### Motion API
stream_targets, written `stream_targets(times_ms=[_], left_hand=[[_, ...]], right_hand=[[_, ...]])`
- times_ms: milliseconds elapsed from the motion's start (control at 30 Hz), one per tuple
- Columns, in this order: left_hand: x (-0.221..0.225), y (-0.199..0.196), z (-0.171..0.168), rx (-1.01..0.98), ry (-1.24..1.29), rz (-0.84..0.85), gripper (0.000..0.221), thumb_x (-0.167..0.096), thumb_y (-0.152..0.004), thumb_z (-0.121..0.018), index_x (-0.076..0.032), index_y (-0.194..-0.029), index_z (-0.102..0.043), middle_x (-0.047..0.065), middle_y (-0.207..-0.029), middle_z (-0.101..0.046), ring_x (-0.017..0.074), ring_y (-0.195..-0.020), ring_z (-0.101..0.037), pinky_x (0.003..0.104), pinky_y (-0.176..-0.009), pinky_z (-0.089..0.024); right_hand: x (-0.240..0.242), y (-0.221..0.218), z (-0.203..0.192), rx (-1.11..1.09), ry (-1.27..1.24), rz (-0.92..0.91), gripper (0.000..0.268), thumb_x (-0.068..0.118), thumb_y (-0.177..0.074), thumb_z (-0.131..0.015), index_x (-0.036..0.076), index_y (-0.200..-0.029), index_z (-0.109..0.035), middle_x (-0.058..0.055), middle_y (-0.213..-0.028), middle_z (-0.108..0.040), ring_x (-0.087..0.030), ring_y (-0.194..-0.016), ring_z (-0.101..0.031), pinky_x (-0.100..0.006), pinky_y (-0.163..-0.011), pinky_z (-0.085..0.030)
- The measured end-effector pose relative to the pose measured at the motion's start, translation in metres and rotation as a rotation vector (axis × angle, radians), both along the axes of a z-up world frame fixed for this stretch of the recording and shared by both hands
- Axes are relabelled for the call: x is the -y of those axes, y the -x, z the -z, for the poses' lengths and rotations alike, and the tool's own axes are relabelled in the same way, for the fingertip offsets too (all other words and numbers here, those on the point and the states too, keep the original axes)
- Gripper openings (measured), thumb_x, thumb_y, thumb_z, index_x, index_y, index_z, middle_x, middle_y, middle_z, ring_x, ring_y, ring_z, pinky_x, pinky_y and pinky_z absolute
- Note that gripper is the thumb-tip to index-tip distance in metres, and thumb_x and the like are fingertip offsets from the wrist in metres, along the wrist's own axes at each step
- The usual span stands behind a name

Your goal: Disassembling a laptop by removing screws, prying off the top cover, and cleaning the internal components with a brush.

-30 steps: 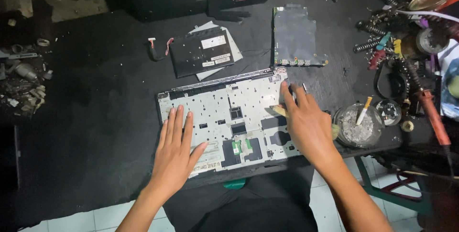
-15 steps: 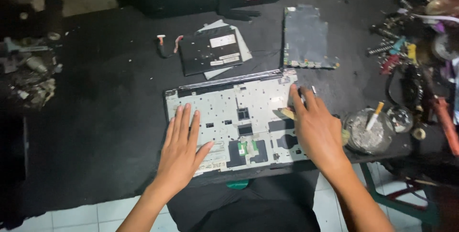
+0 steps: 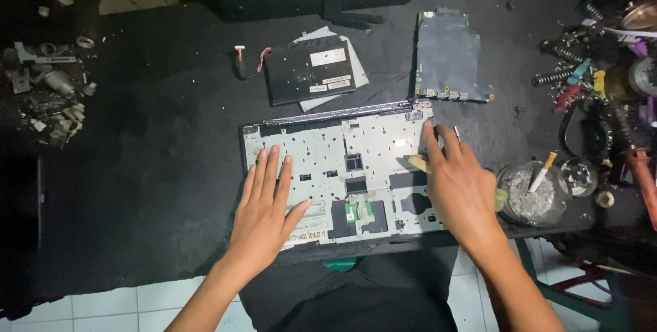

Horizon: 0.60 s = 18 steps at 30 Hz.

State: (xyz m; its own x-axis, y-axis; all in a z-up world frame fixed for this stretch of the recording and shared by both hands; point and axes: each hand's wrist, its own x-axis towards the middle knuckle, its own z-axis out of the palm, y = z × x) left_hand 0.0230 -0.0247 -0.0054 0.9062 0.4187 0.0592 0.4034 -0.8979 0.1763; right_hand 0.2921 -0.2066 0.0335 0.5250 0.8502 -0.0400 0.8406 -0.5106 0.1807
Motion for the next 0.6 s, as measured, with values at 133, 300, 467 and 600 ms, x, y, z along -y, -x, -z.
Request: stream_targets(times_ms=[133,300,467,600], left_hand=[[0.000,0.000,-0.001,0.004,0.005,0.013,0.082,-0.052,-0.105,-0.045,-0.005,-0.166,-0.014,0.019,-0.173,-0.011,0.0358,-0.160,-0.012,0.048,-0.129,-0.017],[0.001,-0.002,-0.004,0.000,0.022,0.004,0.083,-0.052,-0.105,-0.046,-0.007,-0.166,-0.011,0.017,-0.174,-0.009,0.0353,-0.161,-0.011,0.047,-0.129,-0.016],[0.002,-0.003,-0.011,-0.018,0.186,-0.055,0.075,-0.043,-0.107,-0.053,0.002,-0.161,-0.026,0.030,-0.169,-0.013,0.0427,-0.158,-0.009,0.053,-0.126,-0.006],[-0.001,0.002,-0.009,0.038,0.029,0.003,0.079,-0.047,-0.109,-0.050,-0.001,-0.164,-0.017,0.022,-0.171,-0.012,0.0386,-0.160,-0.015,0.051,-0.131,-0.020]], right_hand=[[-0.002,0.001,-0.003,-0.064,0.032,0.035,0.077,0.000,-0.085,-0.058,0.010,-0.159,-0.038,-0.010,-0.145,-0.053,-0.028,-0.101,-0.062,-0.035,-0.030,-0.048],[-0.001,-0.002,-0.006,-0.068,0.033,0.014,0.076,-0.002,-0.084,-0.056,0.009,-0.157,-0.039,-0.009,-0.143,-0.053,-0.028,-0.095,-0.063,-0.035,-0.028,-0.043],[-0.008,0.006,-0.027,-0.151,0.079,0.057,0.059,0.028,-0.097,-0.058,0.020,-0.155,-0.052,-0.005,-0.145,-0.059,-0.025,-0.112,-0.069,-0.036,-0.068,-0.065],[-0.013,0.004,-0.024,-0.163,0.159,0.068,0.073,0.006,-0.087,-0.054,0.014,-0.157,-0.036,-0.008,-0.149,-0.047,-0.033,-0.106,-0.065,-0.043,-0.035,-0.054]])
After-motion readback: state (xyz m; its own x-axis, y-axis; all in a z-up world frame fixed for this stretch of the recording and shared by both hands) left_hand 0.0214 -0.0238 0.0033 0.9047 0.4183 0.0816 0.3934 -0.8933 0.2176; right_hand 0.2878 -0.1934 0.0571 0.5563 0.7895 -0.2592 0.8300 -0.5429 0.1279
